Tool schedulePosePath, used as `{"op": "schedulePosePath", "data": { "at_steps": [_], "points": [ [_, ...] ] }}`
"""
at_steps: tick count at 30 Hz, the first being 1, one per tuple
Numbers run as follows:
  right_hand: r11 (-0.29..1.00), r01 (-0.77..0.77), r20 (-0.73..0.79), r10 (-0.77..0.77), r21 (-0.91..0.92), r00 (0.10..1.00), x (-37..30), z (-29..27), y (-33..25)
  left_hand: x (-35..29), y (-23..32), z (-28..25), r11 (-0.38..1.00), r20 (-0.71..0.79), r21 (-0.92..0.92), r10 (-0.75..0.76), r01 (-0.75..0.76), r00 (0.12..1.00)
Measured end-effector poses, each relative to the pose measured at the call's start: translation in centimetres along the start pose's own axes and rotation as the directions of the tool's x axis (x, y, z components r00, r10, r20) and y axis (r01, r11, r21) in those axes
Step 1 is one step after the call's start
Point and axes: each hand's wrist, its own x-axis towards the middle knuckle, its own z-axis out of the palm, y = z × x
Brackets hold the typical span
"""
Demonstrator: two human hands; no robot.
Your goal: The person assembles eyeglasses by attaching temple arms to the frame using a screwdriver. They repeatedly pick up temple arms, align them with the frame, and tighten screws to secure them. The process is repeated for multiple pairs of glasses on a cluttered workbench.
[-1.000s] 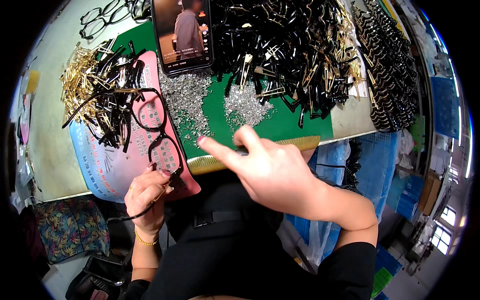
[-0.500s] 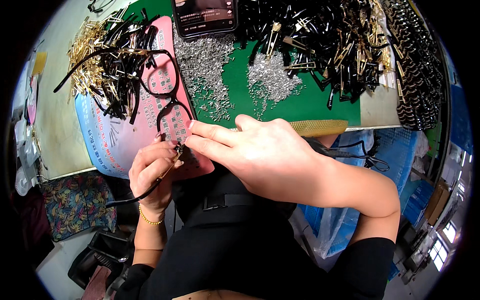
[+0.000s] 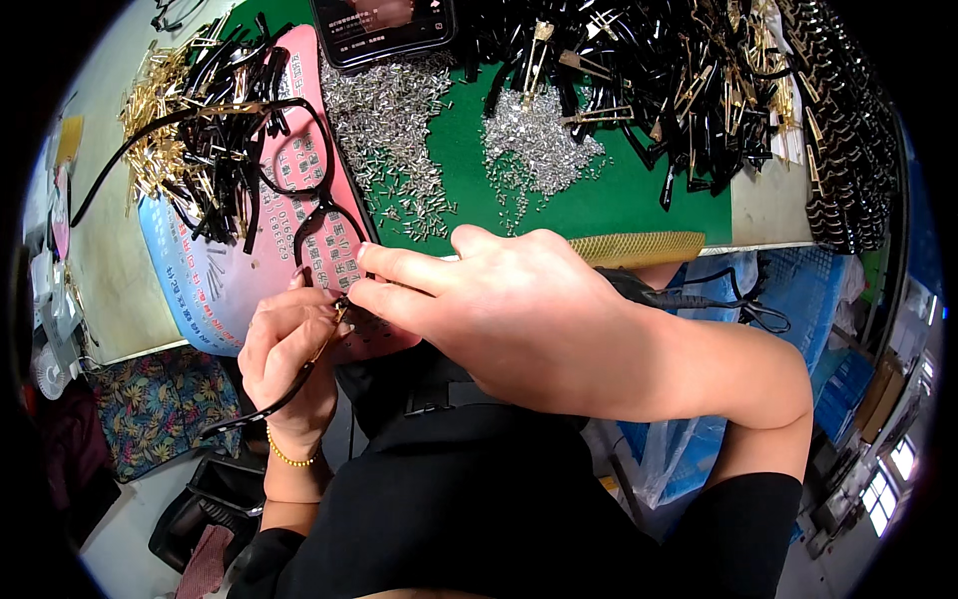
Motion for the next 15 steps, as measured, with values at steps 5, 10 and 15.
{"op": "schedulePosePath", "data": {
  "at_steps": [5, 10, 15],
  "points": [
    [1.000, 0.005, 0.021, -0.004, -0.004, 1.000, 0.1, 0.0, 0.1, 0.4, 0.3, -0.3, 0.993, 0.068, -0.015, -0.117, 0.118, 0.991],
    [1.000, 0.009, -0.024, -0.009, 0.020, 1.000, 0.2, 0.2, -0.1, -0.5, -0.4, 0.5, 0.973, -0.025, -0.158, -0.175, 0.169, 0.984],
    [0.999, -0.004, -0.018, 0.005, 0.049, 1.000, 0.4, -0.3, 0.1, 0.1, -1.3, 0.5, 0.999, -0.048, -0.035, 0.004, -0.006, 0.999]
  ]
}}
